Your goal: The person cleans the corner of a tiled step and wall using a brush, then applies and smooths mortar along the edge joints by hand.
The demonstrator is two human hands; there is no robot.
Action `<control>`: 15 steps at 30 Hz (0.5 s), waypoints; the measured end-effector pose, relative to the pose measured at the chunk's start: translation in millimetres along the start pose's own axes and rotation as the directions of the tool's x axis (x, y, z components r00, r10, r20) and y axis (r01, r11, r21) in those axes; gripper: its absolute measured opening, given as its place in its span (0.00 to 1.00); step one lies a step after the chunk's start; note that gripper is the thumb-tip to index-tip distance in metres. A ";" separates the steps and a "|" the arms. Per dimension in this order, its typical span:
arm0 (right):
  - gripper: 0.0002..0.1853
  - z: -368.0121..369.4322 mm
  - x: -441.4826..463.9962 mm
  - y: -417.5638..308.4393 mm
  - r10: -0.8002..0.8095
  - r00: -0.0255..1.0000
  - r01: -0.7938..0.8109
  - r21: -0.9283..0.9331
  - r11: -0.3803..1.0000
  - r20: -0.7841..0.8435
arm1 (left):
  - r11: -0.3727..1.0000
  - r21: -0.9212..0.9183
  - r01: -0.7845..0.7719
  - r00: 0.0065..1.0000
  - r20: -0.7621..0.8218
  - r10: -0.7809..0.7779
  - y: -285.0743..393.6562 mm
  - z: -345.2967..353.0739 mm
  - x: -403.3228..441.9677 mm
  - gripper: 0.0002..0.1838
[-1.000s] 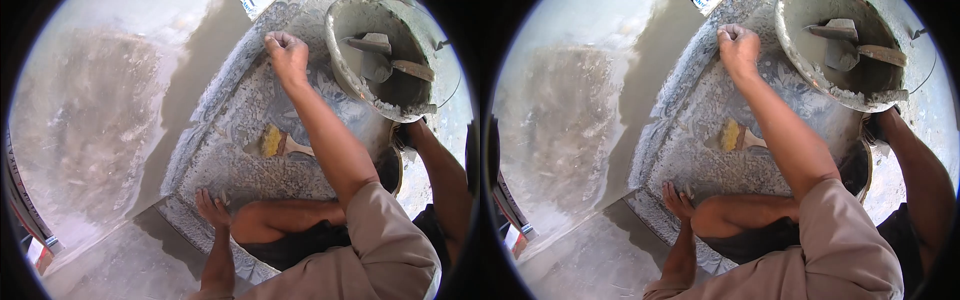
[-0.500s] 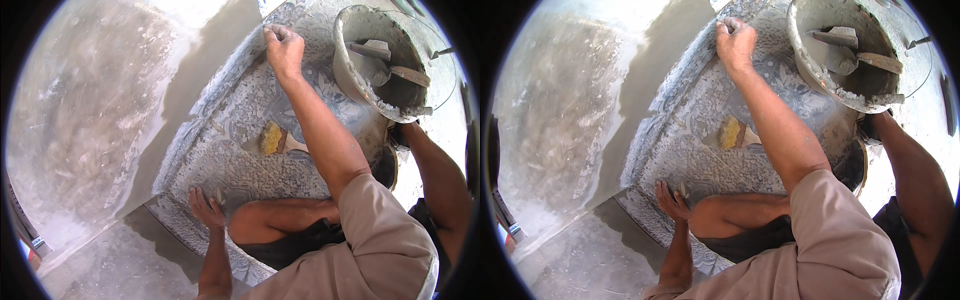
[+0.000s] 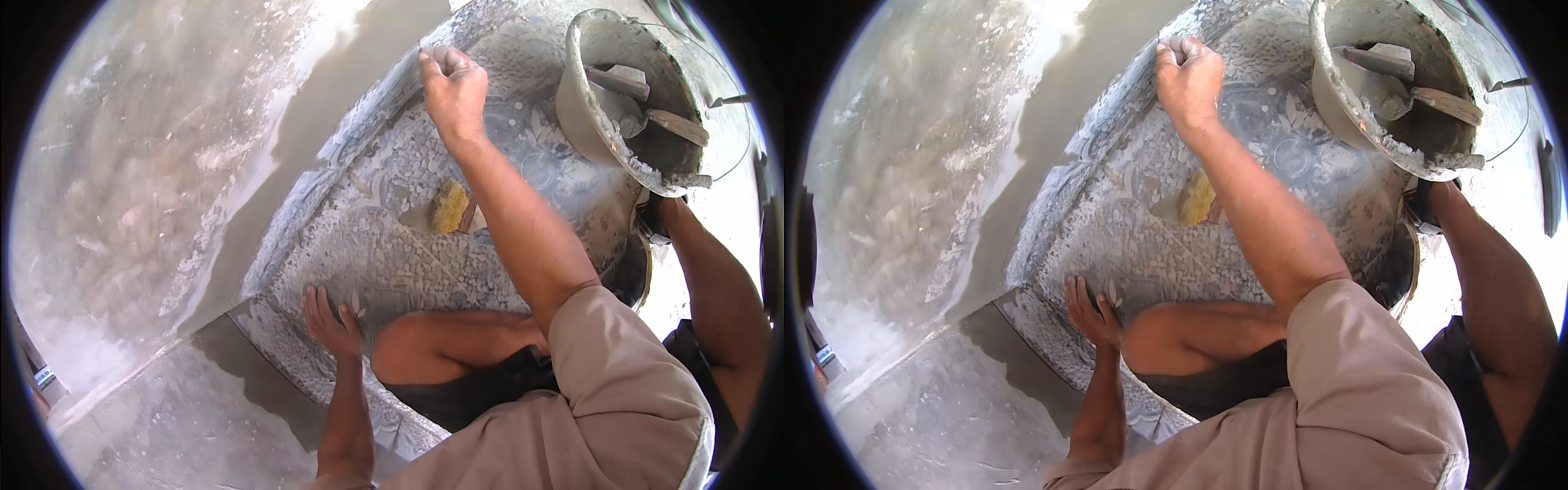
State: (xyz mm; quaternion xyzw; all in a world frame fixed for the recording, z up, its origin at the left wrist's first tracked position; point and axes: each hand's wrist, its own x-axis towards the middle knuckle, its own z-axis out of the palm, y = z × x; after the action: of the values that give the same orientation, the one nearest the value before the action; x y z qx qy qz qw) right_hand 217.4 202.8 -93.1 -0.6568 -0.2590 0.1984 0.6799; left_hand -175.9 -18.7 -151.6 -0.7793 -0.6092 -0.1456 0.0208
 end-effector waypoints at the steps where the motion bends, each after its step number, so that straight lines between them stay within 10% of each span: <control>1: 0.07 2.8 -5.8 0.7 0.001 1.000 -0.001 -0.002 1.000 0.005 | 1.000 0.001 0.005 1.000 0.002 -0.005 -0.5 1.2 0.6 0.28; 15: 0.06 39.6 -94.8 -7.8 0.054 0.983 -0.056 0.006 0.998 0.177 | 0.997 -0.033 0.075 0.997 0.031 -0.074 -8.2 2.3 -4.9 0.30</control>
State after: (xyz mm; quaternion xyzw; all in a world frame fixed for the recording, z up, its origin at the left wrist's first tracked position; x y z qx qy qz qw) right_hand 117.9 175.8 -93.9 -0.6397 -0.2993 0.2760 0.6520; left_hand -184.4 -20.8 -156.2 -0.7583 -0.6355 -0.1451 -0.0068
